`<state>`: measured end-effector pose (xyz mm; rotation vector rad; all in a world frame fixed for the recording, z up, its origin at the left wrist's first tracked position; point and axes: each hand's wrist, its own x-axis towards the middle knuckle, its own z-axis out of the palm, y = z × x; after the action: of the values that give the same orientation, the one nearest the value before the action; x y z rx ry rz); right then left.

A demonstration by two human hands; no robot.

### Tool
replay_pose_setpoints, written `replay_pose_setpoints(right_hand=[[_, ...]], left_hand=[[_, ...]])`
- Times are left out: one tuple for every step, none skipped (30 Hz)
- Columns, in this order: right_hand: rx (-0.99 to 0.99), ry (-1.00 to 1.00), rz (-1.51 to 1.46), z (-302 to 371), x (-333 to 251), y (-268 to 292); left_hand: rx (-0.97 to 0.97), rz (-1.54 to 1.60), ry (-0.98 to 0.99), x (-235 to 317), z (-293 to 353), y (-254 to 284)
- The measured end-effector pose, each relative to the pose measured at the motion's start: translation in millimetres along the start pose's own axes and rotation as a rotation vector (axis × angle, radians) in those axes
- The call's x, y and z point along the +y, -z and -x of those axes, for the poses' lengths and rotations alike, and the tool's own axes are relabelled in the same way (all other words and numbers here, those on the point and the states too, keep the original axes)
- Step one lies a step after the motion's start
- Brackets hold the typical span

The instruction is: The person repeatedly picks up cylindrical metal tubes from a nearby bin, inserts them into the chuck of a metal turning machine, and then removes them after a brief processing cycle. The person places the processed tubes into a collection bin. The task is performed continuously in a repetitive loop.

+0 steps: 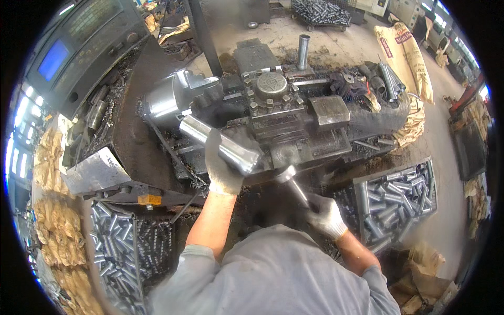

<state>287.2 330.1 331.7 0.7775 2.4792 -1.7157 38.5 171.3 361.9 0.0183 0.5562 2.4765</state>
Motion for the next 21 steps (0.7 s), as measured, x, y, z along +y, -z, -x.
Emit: replay_pose_setpoints(right_hand=[[0.037, 0.076, 0.006, 0.1, -6.0, -3.0], [0.089, 0.213, 0.109, 0.8, -12.4, -5.1], [0.132, 0.272, 0.152, -0.4, -19.0, -9.0], [0.185, 0.373, 0.191, -0.6, -25.1, -11.3], [0.212, 0.402, 0.228, -2.0, -30.5, -14.8], [0.232, 0.382, 0.275, -3.0, -34.8, -17.2], [0.267, 0.408, 0.301, -4.6, -37.7, -19.7], [0.292, 0.422, 0.319, -6.2, -39.3, -21.6], [0.282, 0.423, 0.324, -7.7, -39.6, -22.7], [0.279, 0.418, 0.34, -9.3, -38.8, -23.8], [0.269, 0.403, 0.351, -10.7, -37.2, -23.8], [0.234, 0.344, 0.371, -11.6, -35.1, -23.7], [0.247, 0.383, 0.37, -12.7, -33.1, -23.4], [0.234, 0.378, 0.378, -12.7, -31.3, -22.7], [0.222, 0.359, 0.388, -13.3, -30.0, -22.4], [0.226, 0.381, 0.377, -13.1, -29.6, -22.0], [0.228, 0.39, 0.368, -13.0, -29.1, -22.0], [0.23, 0.399, 0.357, -13.2, -29.3, -22.3], [0.22, 0.383, 0.352, -12.4, -29.8, -22.4], [0.211, 0.368, 0.346, -13.0, -29.9, -23.0], [0.203, 0.351, 0.34, -12.2, -30.3, -23.2]], left_hand=[[0.005, -0.015, 0.011, -4.0, 2.2, -1.4], [0.035, -0.068, 0.005, -7.2, 3.8, -3.1], [0.062, -0.119, 0.0, -10.1, 5.7, -4.8], [0.062, -0.161, -0.003, -12.4, 6.8, -6.3], [-0.024, -0.08, 0.09, -13.7, 8.2, -7.5], [0.029, -0.097, 0.076, -14.8, 8.7, -8.4], [0.032, -0.097, 0.05, -14.9, 9.3, -8.4], [0.022, -0.098, 0.022, -14.9, 9.1, -8.1], [-0.039, -0.068, 0.035, -14.3, 9.3, -6.9], [-0.115, -0.038, 0.046, -13.6, 8.6, -5.3], [-0.191, -0.008, 0.058, -12.9, 8.5, -3.3], [-0.148, -0.071, 0.058, -12.2, 8.5, -0.9], [-0.104, -0.134, 0.059, -11.3, 7.8, 1.1], [-0.086, -0.182, 0.069, -10.7, 9.4, 3.2], [-0.074, -0.177, 0.081, -9.8, 7.8, 4.4], [-0.084, -0.195, 0.076, -8.9, 7.9, 5.1], [-0.095, -0.222, 0.08, -8.2, 7.6, 5.6], [-0.107, -0.249, 0.083, -7.3, 7.2, 5.3], [-0.11, -0.276, 0.066, -6.7, 7.2, 4.5], [-0.114, -0.304, 0.05, -5.9, 6.6, 3.3], [-0.137, -0.324, 0.036, -5.7, 6.5, 2.0]])
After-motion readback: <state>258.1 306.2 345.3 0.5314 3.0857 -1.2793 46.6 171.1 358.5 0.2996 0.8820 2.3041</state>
